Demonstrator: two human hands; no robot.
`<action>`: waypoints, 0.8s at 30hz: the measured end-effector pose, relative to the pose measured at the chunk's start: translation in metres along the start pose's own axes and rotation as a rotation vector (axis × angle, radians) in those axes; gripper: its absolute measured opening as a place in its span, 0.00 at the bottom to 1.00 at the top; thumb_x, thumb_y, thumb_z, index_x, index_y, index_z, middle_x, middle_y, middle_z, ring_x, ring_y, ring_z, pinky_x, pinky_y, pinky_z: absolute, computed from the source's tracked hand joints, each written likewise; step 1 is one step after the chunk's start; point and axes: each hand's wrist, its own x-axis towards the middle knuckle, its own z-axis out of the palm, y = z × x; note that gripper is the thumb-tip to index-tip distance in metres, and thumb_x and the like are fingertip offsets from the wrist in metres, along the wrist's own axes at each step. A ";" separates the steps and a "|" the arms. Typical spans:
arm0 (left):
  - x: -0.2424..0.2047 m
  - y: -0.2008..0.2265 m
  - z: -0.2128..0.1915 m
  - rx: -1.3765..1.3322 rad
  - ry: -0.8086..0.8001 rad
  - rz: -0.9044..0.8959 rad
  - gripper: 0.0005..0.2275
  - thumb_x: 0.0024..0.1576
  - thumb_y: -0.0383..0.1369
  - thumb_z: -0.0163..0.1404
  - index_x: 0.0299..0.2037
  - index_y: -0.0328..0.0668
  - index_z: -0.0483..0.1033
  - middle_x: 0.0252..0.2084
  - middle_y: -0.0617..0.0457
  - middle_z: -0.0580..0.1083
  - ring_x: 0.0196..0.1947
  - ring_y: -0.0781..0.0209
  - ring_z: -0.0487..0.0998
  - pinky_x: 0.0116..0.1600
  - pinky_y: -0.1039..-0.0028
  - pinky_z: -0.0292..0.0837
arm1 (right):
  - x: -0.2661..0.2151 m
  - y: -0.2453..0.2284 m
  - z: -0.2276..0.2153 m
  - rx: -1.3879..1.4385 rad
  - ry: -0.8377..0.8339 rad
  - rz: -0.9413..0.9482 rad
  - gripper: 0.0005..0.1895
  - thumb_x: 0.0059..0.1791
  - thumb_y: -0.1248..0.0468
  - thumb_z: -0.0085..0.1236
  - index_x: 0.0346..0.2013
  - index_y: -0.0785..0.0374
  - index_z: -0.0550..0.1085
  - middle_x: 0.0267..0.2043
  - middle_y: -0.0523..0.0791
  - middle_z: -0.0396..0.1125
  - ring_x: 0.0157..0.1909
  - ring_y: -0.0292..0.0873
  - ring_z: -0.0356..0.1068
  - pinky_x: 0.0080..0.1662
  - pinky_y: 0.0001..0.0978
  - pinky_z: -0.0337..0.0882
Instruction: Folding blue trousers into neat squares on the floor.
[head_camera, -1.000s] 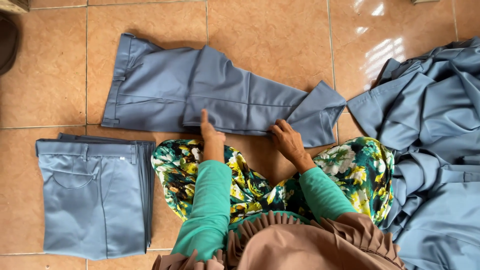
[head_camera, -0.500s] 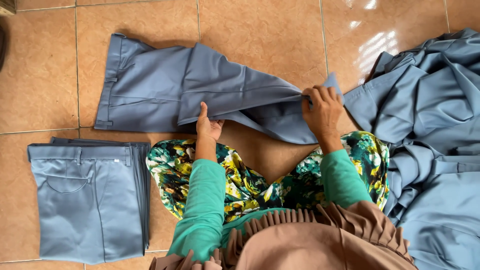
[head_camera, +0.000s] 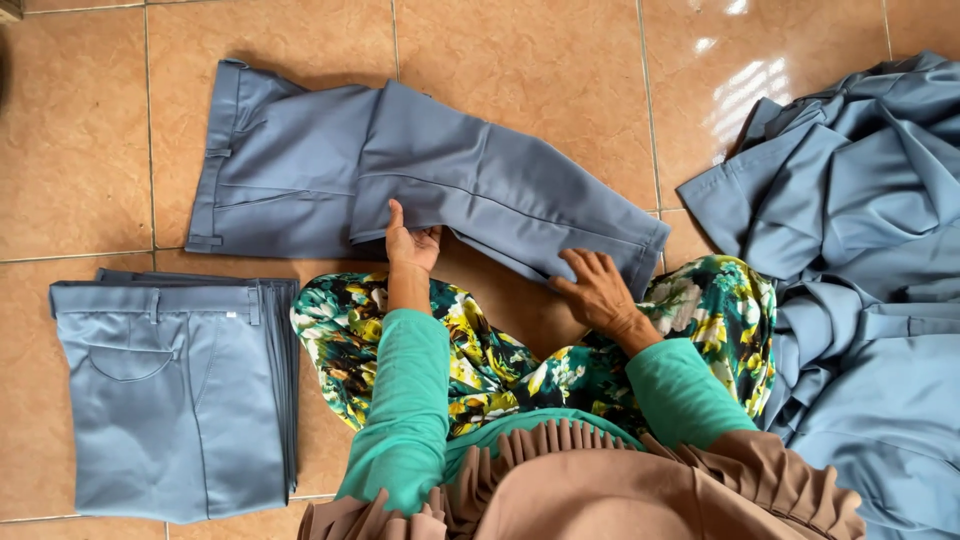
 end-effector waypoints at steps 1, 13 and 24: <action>0.000 0.000 0.000 -0.005 -0.009 -0.003 0.21 0.52 0.50 0.62 0.42 0.43 0.76 0.40 0.47 0.81 0.42 0.51 0.83 0.50 0.64 0.81 | 0.004 -0.009 -0.002 0.037 0.003 -0.011 0.03 0.48 0.59 0.52 0.36 0.48 0.72 0.57 0.50 0.64 0.58 0.54 0.67 0.51 0.46 0.64; -0.038 0.058 0.061 0.195 -0.062 0.140 0.25 0.54 0.51 0.60 0.51 0.40 0.73 0.44 0.43 0.80 0.41 0.45 0.83 0.47 0.59 0.84 | -0.021 0.056 0.087 -0.176 -0.092 0.226 0.03 0.45 0.64 0.57 0.28 0.51 0.78 0.51 0.43 0.73 0.51 0.43 0.74 0.49 0.44 0.68; -0.099 0.092 0.155 0.212 -0.274 0.564 0.34 0.59 0.47 0.62 0.68 0.32 0.64 0.67 0.34 0.66 0.68 0.35 0.65 0.71 0.44 0.57 | 0.125 0.114 -0.064 -0.146 0.446 0.110 0.14 0.55 0.73 0.51 0.30 0.55 0.78 0.53 0.40 0.77 0.53 0.44 0.76 0.52 0.33 0.65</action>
